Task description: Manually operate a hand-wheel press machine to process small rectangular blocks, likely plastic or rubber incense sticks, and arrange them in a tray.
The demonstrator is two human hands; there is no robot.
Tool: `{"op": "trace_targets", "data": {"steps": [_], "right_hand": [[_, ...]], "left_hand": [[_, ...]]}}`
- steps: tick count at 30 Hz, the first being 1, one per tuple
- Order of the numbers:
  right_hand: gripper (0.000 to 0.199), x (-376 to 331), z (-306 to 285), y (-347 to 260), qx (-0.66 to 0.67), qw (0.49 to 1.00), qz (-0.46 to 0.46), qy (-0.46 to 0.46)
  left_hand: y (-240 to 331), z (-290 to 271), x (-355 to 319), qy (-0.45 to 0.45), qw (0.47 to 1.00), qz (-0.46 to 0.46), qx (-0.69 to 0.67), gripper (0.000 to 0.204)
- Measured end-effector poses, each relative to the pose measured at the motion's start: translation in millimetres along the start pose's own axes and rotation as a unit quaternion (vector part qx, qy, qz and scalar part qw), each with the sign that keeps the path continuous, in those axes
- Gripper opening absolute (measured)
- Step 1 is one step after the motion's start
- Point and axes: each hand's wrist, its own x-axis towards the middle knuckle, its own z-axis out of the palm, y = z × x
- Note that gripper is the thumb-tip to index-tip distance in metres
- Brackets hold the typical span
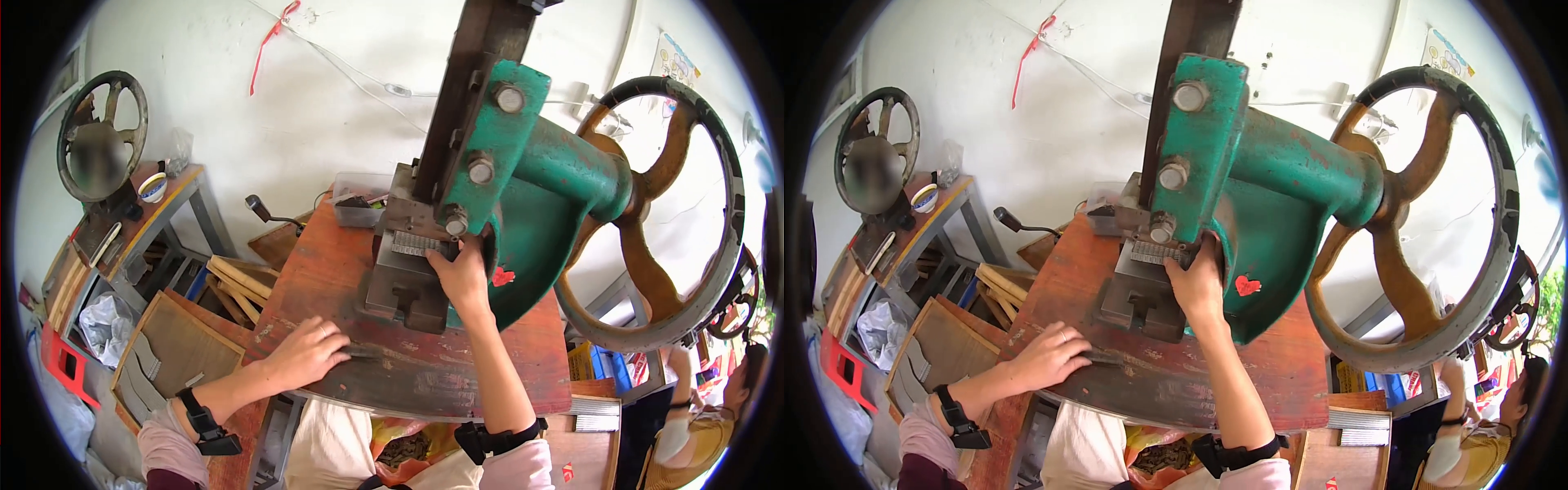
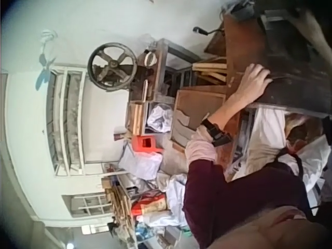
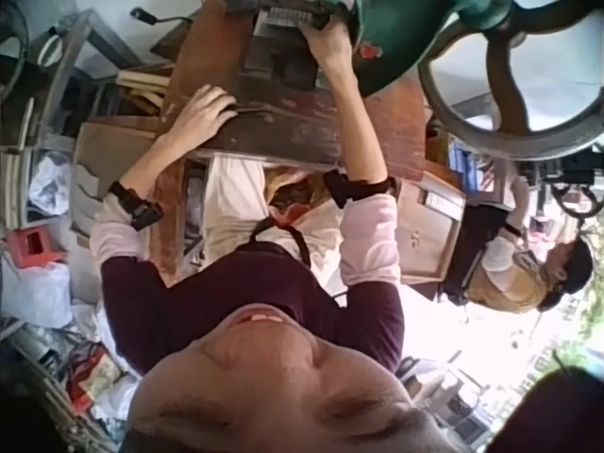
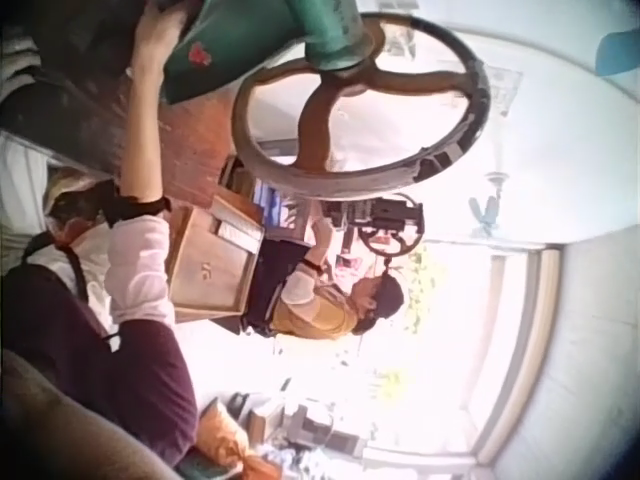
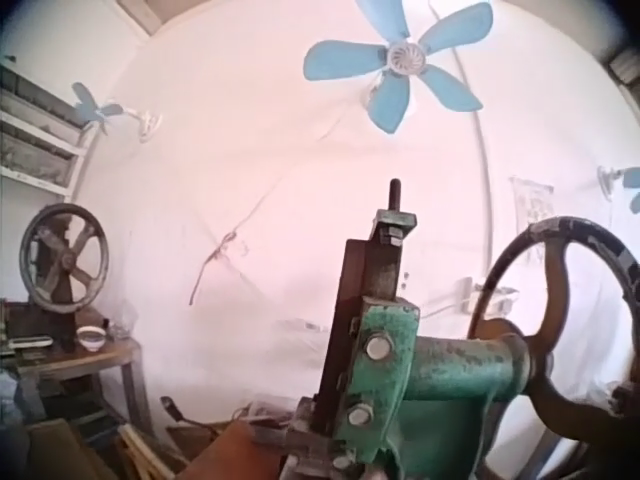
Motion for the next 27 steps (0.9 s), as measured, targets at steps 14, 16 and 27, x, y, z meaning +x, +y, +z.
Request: {"op": "trace_targets", "data": {"steps": [14, 16, 27], "right_hand": [[0.039, -91.5, -73.5, -41.5, -0.034, 0.991, -0.128, -0.005], [0.033, -106.5, -109.5, -44.2, -0.071, 0.989, -0.126, -0.014], [0.018, -85.6, -283.6, -106.2, -0.208, 0.839, -0.343, 0.367]], "left_hand": [[-24.0, -21.4, 142.5, 0.163, 0.969, -0.168, -0.081, 0.038], [-19.5, -21.5, 141.2, 0.117, 0.970, -0.211, 0.028, 0.045], [-12.2, -16.2, 147.4, 0.037, 0.961, -0.272, -0.044, 0.056]]}}
